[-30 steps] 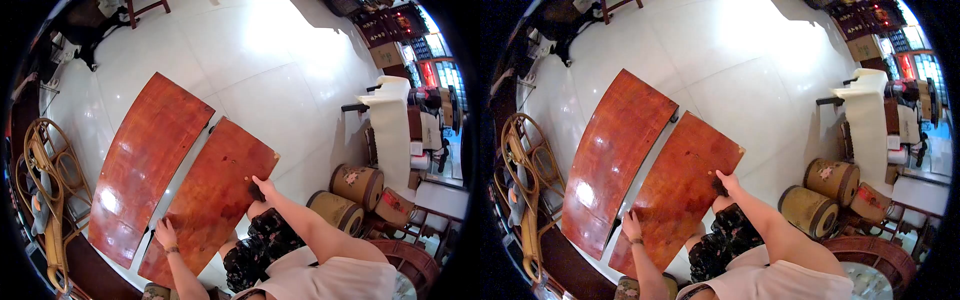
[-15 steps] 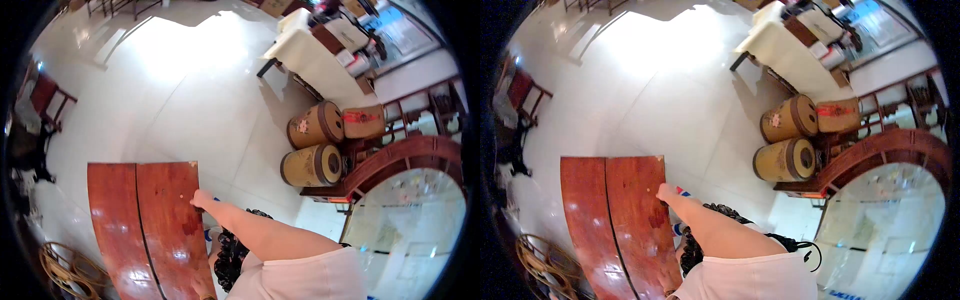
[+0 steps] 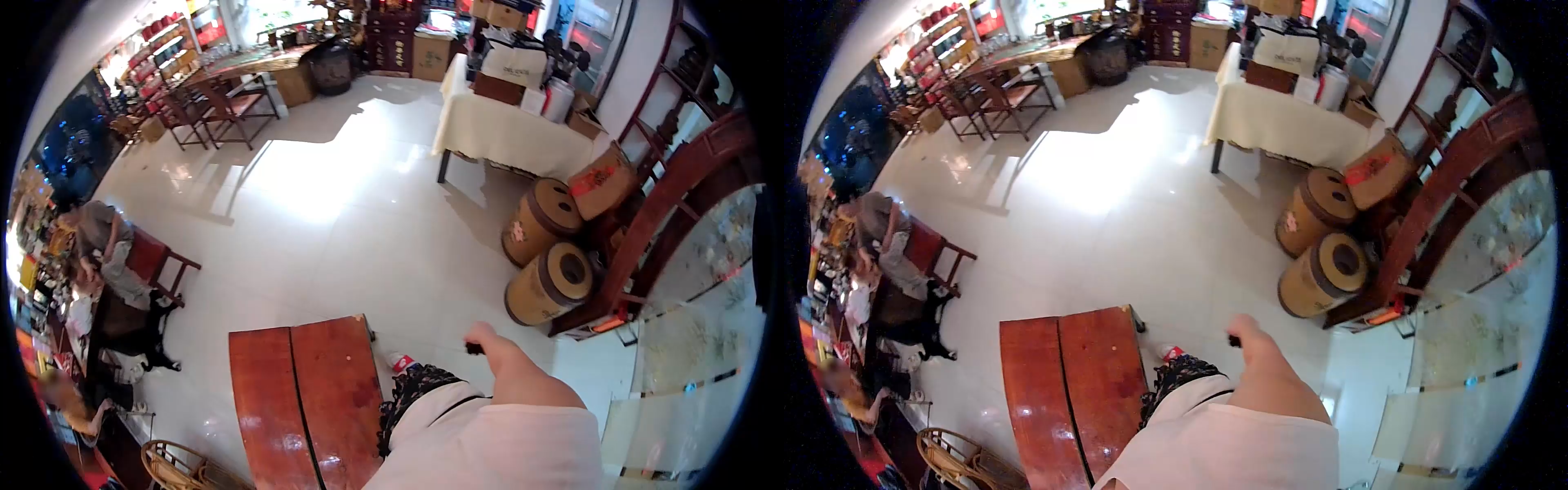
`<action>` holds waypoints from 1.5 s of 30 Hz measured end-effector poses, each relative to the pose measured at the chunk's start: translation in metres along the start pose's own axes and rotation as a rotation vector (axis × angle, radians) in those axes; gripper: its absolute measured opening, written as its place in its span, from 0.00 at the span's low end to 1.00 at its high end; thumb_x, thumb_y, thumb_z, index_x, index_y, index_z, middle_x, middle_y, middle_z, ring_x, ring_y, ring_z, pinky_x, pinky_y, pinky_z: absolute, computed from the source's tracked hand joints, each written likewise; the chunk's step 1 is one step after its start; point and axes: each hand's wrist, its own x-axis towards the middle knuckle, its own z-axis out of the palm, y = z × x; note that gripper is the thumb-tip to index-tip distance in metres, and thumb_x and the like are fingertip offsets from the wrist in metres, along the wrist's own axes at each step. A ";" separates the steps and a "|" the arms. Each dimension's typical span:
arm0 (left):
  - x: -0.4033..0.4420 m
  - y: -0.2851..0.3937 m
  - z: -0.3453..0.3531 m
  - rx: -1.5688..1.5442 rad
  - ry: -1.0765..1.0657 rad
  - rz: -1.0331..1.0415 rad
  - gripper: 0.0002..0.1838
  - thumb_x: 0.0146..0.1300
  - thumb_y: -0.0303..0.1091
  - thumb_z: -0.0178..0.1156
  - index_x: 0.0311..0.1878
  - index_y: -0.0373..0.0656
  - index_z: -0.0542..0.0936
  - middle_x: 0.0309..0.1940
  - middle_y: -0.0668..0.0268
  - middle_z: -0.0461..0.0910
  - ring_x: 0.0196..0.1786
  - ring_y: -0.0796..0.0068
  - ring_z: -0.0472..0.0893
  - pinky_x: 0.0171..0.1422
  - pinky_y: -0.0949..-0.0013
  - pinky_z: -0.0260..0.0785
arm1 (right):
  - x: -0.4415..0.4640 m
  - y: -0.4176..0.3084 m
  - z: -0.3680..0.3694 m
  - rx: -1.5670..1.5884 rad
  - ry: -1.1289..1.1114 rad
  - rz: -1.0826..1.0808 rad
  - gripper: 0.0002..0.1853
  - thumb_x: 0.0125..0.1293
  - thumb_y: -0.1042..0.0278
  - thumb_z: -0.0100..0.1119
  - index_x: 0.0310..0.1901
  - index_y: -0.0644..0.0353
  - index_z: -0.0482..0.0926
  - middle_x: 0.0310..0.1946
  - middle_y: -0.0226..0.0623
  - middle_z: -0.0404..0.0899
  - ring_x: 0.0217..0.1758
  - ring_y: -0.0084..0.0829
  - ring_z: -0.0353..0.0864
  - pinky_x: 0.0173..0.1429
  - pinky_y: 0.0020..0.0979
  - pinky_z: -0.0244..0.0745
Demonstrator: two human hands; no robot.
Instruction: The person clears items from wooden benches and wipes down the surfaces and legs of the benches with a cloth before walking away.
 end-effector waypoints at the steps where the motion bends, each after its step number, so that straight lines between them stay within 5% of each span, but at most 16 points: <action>1: 0.000 0.008 -0.004 -0.013 0.022 -0.005 0.32 0.64 0.51 0.54 0.62 0.35 0.70 0.60 0.45 0.70 0.62 0.49 0.70 0.65 0.56 0.64 | -0.001 0.015 -0.009 0.044 0.007 0.105 0.18 0.51 0.54 0.60 0.40 0.54 0.85 0.45 0.41 0.83 0.47 0.43 0.82 0.50 0.40 0.77; 8: -0.019 0.026 -0.022 -0.087 0.172 -0.095 0.32 0.64 0.54 0.52 0.61 0.37 0.71 0.58 0.46 0.72 0.61 0.49 0.72 0.63 0.54 0.65 | 0.104 0.016 -0.005 0.163 -0.438 0.174 0.10 0.56 0.59 0.61 0.33 0.55 0.87 0.32 0.38 0.85 0.31 0.37 0.82 0.39 0.41 0.77; 9: -0.023 0.025 -0.025 -0.097 0.199 -0.127 0.32 0.64 0.54 0.52 0.61 0.37 0.71 0.58 0.46 0.73 0.60 0.49 0.72 0.63 0.54 0.65 | 0.102 -0.005 -0.004 0.483 -0.311 0.168 0.11 0.57 0.58 0.61 0.32 0.55 0.87 0.30 0.38 0.85 0.30 0.36 0.82 0.37 0.40 0.77; 11: -0.044 0.012 -0.027 -0.144 0.263 -0.223 0.32 0.64 0.55 0.52 0.61 0.37 0.72 0.57 0.47 0.73 0.60 0.49 0.73 0.62 0.54 0.66 | 0.091 -0.058 -0.023 0.581 -0.284 0.016 0.12 0.57 0.57 0.61 0.31 0.56 0.87 0.28 0.39 0.85 0.29 0.36 0.82 0.36 0.39 0.77; 13: -0.079 -0.002 -0.017 -0.221 0.351 -0.372 0.32 0.64 0.56 0.51 0.61 0.38 0.72 0.57 0.47 0.74 0.59 0.49 0.74 0.62 0.53 0.66 | 0.070 -0.156 -0.090 0.097 -0.454 -0.313 0.14 0.56 0.55 0.62 0.32 0.57 0.86 0.29 0.39 0.85 0.31 0.36 0.83 0.37 0.38 0.77; 15: -0.124 -0.031 0.019 -0.313 0.424 -0.560 0.33 0.64 0.57 0.51 0.60 0.38 0.72 0.56 0.47 0.74 0.59 0.49 0.74 0.61 0.53 0.66 | 0.067 -0.208 -0.084 0.036 -0.080 -0.736 0.15 0.56 0.57 0.63 0.36 0.61 0.86 0.31 0.40 0.85 0.35 0.35 0.83 0.41 0.37 0.78; 19: -0.182 -0.022 0.086 -0.426 0.510 -0.764 0.33 0.63 0.58 0.50 0.60 0.39 0.73 0.55 0.48 0.76 0.58 0.49 0.75 0.60 0.52 0.67 | 0.074 -0.276 -0.063 0.087 -0.373 -0.943 0.17 0.58 0.63 0.63 0.45 0.66 0.82 0.38 0.43 0.84 0.41 0.33 0.83 0.47 0.34 0.77; 21: -0.172 -0.015 0.097 -0.547 0.691 -0.572 0.29 0.63 0.53 0.53 0.57 0.37 0.75 0.54 0.45 0.76 0.59 0.45 0.73 0.63 0.54 0.65 | 0.078 -0.288 -0.048 0.015 -0.439 -0.966 0.18 0.57 0.65 0.63 0.46 0.67 0.82 0.39 0.43 0.84 0.42 0.33 0.82 0.49 0.33 0.76; 25: -0.160 0.015 0.120 -0.552 0.929 -0.531 0.25 0.63 0.51 0.53 0.51 0.37 0.78 0.50 0.47 0.79 0.55 0.49 0.76 0.60 0.55 0.68 | 0.081 -0.286 -0.027 -0.358 -0.634 -0.974 0.16 0.58 0.67 0.64 0.46 0.66 0.82 0.40 0.40 0.84 0.43 0.32 0.82 0.51 0.33 0.75; 27: -0.176 0.036 0.142 -0.665 0.831 -0.655 0.26 0.62 0.51 0.53 0.51 0.37 0.78 0.51 0.48 0.79 0.56 0.50 0.77 0.60 0.55 0.68 | 0.116 -0.292 -0.013 -0.693 -0.650 -0.968 0.16 0.56 0.61 0.65 0.38 0.69 0.84 0.33 0.37 0.85 0.37 0.29 0.82 0.42 0.33 0.77; 31: -0.199 0.037 0.237 -0.789 0.689 -0.874 0.27 0.61 0.52 0.53 0.53 0.38 0.79 0.53 0.50 0.78 0.56 0.51 0.76 0.61 0.56 0.67 | 0.117 -0.319 -0.009 -1.002 -0.648 -0.897 0.16 0.56 0.62 0.65 0.38 0.69 0.84 0.32 0.38 0.84 0.37 0.29 0.82 0.42 0.33 0.77; 35: -0.247 0.064 0.310 -1.077 0.389 -1.414 0.27 0.61 0.51 0.52 0.54 0.40 0.79 0.57 0.49 0.75 0.60 0.50 0.74 0.64 0.55 0.66 | 0.095 -0.360 0.004 -0.818 -0.612 -0.926 0.16 0.56 0.63 0.66 0.38 0.69 0.84 0.32 0.38 0.84 0.36 0.30 0.82 0.42 0.33 0.77; 38: -0.254 0.050 0.345 -0.921 0.190 -1.442 0.27 0.62 0.53 0.49 0.53 0.42 0.79 0.54 0.53 0.78 0.52 0.58 0.80 0.60 0.56 0.69 | 0.050 -0.384 0.013 -0.555 -0.576 -1.040 0.16 0.55 0.64 0.67 0.40 0.69 0.83 0.34 0.39 0.84 0.37 0.31 0.81 0.44 0.33 0.76; 42: -0.241 0.005 0.324 -1.144 0.724 -1.299 0.24 0.61 0.51 0.51 0.42 0.39 0.82 0.37 0.53 0.83 0.45 0.60 0.82 0.51 0.57 0.72 | 0.007 -0.409 0.043 -0.547 -0.648 -1.171 0.15 0.55 0.66 0.66 0.41 0.69 0.83 0.37 0.40 0.84 0.40 0.32 0.81 0.47 0.32 0.75; 45: -0.237 0.011 0.245 -1.099 0.905 -1.148 0.25 0.60 0.48 0.52 0.50 0.38 0.81 0.50 0.50 0.80 0.55 0.52 0.78 0.62 0.57 0.67 | -0.020 -0.418 0.062 -0.667 -0.625 -1.220 0.14 0.56 0.67 0.65 0.41 0.68 0.83 0.37 0.39 0.84 0.40 0.31 0.81 0.47 0.32 0.75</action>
